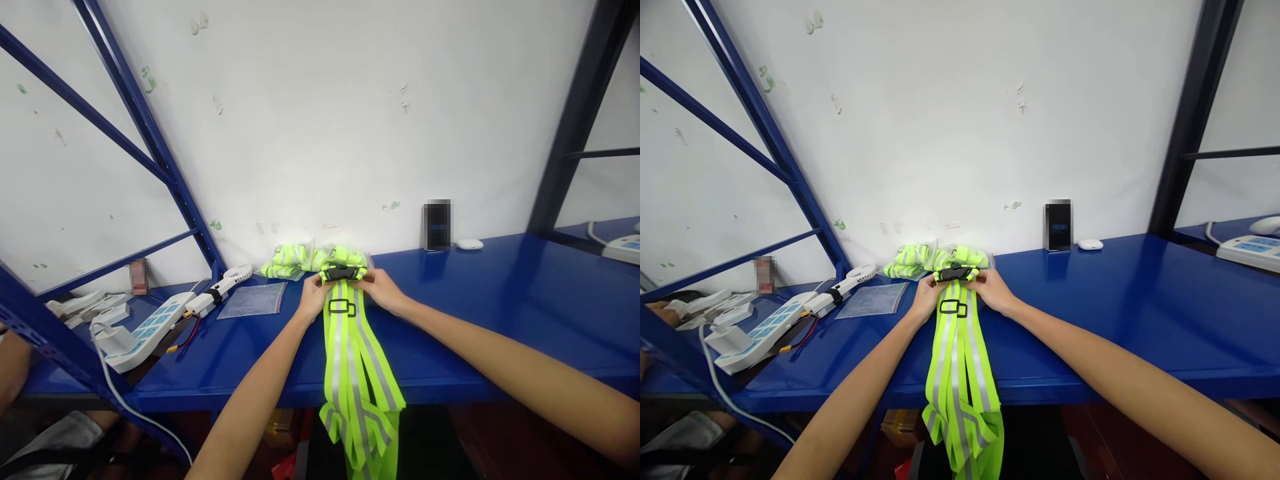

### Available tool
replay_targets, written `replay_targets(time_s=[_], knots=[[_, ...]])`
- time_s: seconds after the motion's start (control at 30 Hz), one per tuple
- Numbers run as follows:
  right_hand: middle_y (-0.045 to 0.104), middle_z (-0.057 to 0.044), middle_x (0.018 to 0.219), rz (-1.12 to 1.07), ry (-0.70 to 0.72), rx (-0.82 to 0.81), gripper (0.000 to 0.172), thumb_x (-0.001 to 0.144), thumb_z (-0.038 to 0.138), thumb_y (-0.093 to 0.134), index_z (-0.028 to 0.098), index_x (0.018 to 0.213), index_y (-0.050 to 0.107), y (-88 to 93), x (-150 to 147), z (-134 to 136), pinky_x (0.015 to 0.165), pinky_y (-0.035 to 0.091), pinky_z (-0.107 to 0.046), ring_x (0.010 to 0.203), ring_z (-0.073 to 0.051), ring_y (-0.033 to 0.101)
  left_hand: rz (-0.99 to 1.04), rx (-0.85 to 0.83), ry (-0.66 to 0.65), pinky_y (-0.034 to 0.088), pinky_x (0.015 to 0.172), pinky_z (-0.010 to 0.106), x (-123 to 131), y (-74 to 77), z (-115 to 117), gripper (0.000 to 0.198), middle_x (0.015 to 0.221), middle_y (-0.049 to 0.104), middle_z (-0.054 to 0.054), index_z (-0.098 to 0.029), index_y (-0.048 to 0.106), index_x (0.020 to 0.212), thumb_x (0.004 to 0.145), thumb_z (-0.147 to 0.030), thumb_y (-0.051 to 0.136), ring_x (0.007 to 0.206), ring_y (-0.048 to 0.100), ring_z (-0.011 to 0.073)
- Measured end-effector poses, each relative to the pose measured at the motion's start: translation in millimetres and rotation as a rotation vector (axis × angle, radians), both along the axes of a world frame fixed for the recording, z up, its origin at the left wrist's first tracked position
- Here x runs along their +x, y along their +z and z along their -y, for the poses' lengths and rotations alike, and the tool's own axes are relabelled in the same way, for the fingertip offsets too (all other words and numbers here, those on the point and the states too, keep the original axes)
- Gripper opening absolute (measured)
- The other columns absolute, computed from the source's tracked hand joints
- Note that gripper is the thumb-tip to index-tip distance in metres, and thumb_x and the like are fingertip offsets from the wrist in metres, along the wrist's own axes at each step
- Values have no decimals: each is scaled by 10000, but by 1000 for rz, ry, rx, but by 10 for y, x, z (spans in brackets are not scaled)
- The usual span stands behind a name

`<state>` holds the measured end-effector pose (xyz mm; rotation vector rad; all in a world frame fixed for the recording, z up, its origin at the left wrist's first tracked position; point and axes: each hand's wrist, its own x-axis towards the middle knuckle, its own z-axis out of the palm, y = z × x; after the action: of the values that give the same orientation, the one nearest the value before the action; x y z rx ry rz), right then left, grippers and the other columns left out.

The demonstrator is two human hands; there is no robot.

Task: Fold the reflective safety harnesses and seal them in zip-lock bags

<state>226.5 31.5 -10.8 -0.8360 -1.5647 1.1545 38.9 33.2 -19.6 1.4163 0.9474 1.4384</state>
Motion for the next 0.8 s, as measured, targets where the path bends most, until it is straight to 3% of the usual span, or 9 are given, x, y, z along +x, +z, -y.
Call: replay_targets(time_s=[0.2,0.43,0.8], knots=[[697,-33,771,-90,69,-134,246,675,240,702,181,909,653,-28,-7,7,576,524,-295,663,-200,659,-18,60,-5,477,675,297,-4,21,7,400,766,719,46,-106,730,839,612,-423,823,722,635,211],[738,-66,908,-166,110,-203,239,726,339,735,183,906,719,-62,-7,-6,696,561,-319,790,-225,700,-82,149,16,440,631,260,-20,23,0,394,734,683,32,-107,705,813,698,-482,750,676,582,169],[743,-32,777,-138,126,-274,292,608,299,817,187,863,728,-20,13,9,575,513,-278,652,-184,664,-364,343,148,403,614,251,-39,26,79,372,684,598,22,-124,651,697,779,-487,662,672,528,163]])
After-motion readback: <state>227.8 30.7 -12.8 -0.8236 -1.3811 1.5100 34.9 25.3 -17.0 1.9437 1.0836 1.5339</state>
